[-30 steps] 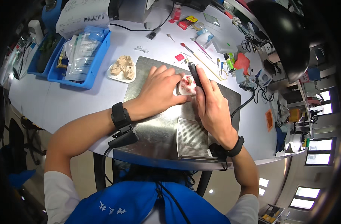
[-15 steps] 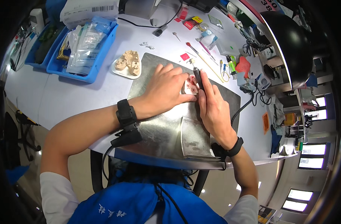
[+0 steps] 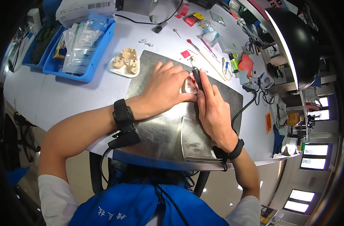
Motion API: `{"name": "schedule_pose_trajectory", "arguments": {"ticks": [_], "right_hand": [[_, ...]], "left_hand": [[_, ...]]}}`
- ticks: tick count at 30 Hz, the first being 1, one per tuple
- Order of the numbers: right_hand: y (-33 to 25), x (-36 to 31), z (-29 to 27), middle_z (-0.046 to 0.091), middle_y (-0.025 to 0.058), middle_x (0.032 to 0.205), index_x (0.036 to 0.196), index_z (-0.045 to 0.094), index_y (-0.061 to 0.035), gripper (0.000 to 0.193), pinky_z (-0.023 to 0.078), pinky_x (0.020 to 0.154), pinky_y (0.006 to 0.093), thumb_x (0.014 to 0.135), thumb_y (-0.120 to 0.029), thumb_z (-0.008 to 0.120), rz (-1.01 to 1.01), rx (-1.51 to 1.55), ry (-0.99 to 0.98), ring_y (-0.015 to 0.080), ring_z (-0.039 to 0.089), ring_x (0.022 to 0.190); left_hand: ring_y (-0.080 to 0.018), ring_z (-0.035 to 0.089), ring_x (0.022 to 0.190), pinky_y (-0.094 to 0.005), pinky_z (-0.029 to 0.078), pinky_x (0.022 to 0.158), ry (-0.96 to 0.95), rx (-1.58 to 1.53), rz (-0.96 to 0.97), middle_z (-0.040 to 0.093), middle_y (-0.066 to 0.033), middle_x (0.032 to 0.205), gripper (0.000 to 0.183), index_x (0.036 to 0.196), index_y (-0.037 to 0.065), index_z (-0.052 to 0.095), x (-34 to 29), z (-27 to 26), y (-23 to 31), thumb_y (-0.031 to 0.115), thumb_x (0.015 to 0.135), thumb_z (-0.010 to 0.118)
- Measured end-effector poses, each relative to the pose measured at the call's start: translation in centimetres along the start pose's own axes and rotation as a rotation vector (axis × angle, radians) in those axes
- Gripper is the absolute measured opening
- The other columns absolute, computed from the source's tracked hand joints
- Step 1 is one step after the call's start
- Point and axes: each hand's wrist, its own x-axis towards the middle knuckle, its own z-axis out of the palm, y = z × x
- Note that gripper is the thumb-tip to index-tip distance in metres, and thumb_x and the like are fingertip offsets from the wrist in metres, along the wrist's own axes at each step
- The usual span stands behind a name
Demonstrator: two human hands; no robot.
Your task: The recorder is fitting, grinding, and painting a dental crown prosthetic on a gypsum dental model.
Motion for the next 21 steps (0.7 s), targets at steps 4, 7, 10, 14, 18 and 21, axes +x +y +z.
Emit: {"name": "schedule_pose_trajectory", "arguments": {"ticks": [4,7,10,14,18,21], "right_hand": [[-0.10,-0.25,-0.44,0.065,0.0181,0.099,0.161,0.042,-0.0133,0.058,0.055,0.068,0.0445,0.105,-0.010,0.056,0.001,0.028,0.027,0.0379,0.067,0.076],[0.10,-0.03,0.12,0.066,0.0189,0.101,0.161,0.042,-0.0143,0.058,0.056,0.072,0.0452,0.105,-0.009,0.056,-0.032,0.099,0.102,0.0384,0.068,0.080],[-0.54,-0.19,-0.24,0.067,0.0194,0.104,0.161,0.043,-0.0126,0.058,0.056,0.074,0.0447,0.105,-0.008,0.056,0.051,0.060,-0.016,0.0382,0.069,0.083],[-0.54,-0.07,-0.81,0.069,0.0201,0.110,0.160,0.044,-0.0090,0.055,0.056,0.077,0.0437,0.106,-0.008,0.054,0.037,0.069,-0.019,0.0375,0.071,0.087],[-0.32,0.03,-0.66,0.069,0.0228,0.113,0.159,0.045,-0.0086,0.053,0.057,0.080,0.0432,0.106,-0.007,0.054,0.006,0.112,0.052,0.0382,0.071,0.088],[-0.17,0.17,-0.75,0.069,0.0229,0.112,0.159,0.045,-0.0096,0.054,0.057,0.080,0.0433,0.106,-0.008,0.055,0.037,0.139,0.036,0.0387,0.071,0.088]], "left_hand": [[-0.0267,0.058,0.100,-0.0415,0.039,0.090,0.008,0.001,0.013,0.066,-0.0069,0.097,0.051,0.100,0.005,0.072,-0.01,-0.14,0.09,0.051,0.080,0.083],[-0.0268,0.057,0.100,-0.0414,0.038,0.089,0.011,0.004,0.010,0.066,-0.0072,0.097,0.051,0.100,0.005,0.072,0.11,-0.26,-0.08,0.051,0.080,0.083],[-0.0267,0.057,0.099,-0.0414,0.038,0.089,-0.017,-0.009,0.010,0.065,-0.0074,0.097,0.051,0.100,0.005,0.072,-0.15,-0.42,0.00,0.051,0.081,0.082],[-0.0267,0.057,0.099,-0.0413,0.038,0.089,-0.002,-0.013,0.009,0.065,-0.0075,0.097,0.051,0.100,0.005,0.071,0.03,-0.31,0.10,0.051,0.081,0.083],[-0.0266,0.056,0.099,-0.0413,0.038,0.089,0.001,-0.015,0.022,0.065,-0.0074,0.096,0.051,0.100,0.005,0.071,-0.18,-0.28,0.03,0.051,0.080,0.083],[-0.0265,0.056,0.098,-0.0411,0.038,0.089,-0.001,-0.005,0.011,0.064,-0.0072,0.096,0.051,0.099,0.005,0.071,-0.13,-0.33,0.08,0.051,0.080,0.083]]}}
